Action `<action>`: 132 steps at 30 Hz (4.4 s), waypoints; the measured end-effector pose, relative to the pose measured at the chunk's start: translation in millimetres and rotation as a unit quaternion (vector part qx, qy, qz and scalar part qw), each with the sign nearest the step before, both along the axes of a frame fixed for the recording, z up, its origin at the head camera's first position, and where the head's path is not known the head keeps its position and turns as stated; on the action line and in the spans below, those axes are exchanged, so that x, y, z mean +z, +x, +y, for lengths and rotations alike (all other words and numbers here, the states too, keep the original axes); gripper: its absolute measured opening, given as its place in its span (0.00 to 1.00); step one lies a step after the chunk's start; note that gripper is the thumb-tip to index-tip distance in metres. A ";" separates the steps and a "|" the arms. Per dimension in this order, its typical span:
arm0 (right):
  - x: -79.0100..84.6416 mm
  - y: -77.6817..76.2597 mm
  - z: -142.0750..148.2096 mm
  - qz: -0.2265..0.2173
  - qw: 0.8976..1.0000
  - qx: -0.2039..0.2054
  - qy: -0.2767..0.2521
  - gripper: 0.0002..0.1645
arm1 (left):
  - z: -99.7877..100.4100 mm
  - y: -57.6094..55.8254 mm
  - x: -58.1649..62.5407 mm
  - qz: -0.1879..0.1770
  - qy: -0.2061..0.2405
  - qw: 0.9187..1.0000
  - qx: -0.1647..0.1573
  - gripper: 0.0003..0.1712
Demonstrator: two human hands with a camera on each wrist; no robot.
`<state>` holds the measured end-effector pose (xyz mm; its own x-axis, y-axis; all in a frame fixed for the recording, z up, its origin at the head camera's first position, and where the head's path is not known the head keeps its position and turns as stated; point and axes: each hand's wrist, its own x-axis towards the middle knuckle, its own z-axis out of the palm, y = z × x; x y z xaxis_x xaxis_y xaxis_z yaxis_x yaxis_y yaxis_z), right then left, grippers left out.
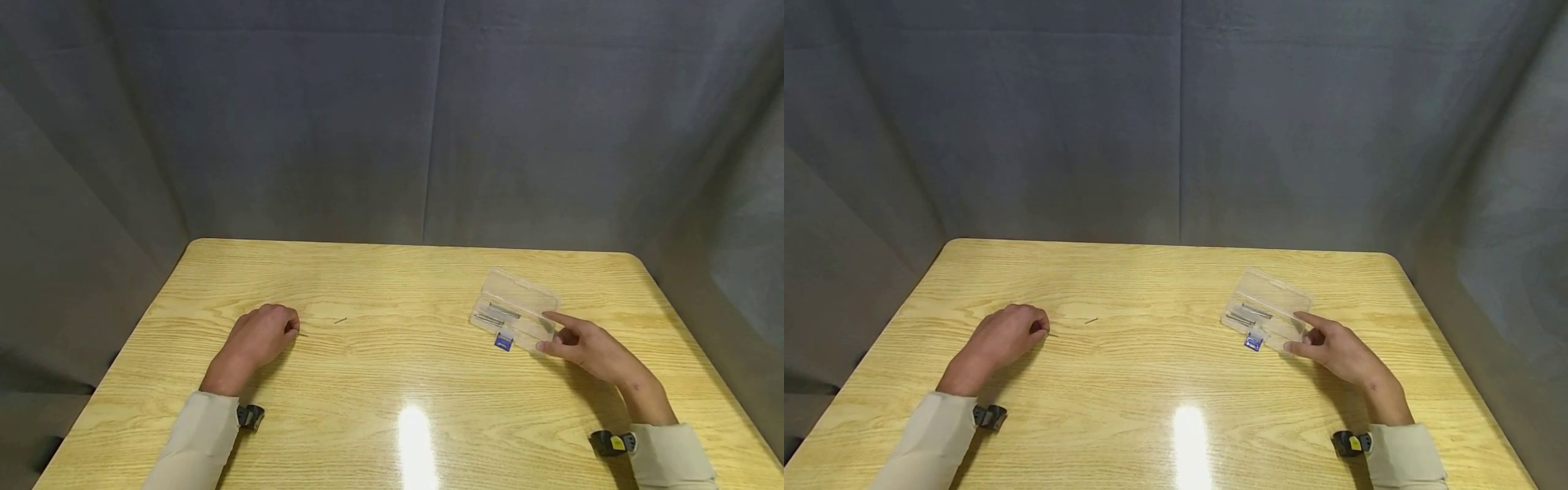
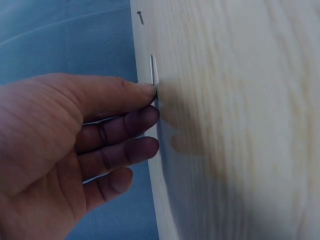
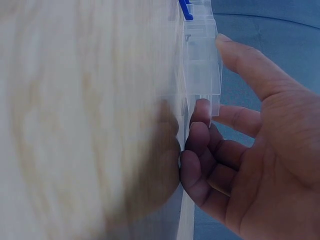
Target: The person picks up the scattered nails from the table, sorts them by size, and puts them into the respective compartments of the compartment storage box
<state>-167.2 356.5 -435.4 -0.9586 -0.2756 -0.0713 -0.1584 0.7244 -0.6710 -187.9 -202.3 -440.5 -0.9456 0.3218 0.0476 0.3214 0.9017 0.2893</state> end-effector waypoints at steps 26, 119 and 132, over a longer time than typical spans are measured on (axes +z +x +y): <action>0.4 0.2 0.4 0.006 1.000 0.002 -0.002 0.47 | 0.7 3.5 -2.1 -0.007 -0.009 1.000 -0.020 0.13; -0.9 1.6 -2.9 0.033 0.999 0.008 0.018 0.45 | 164.5 -23.7 24.1 0.013 0.050 0.974 -0.219 0.11; -2.3 2.3 -0.4 0.029 1.000 0.001 0.011 0.45 | 212.3 -31.8 31.1 0.003 0.029 0.967 -0.254 0.14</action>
<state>-164.9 356.2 -437.8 -0.9610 -0.2759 -0.0212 -0.1978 0.7387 -0.6443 -219.7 10.0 -409.4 -0.6666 0.7406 0.0846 0.7201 0.6103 0.3302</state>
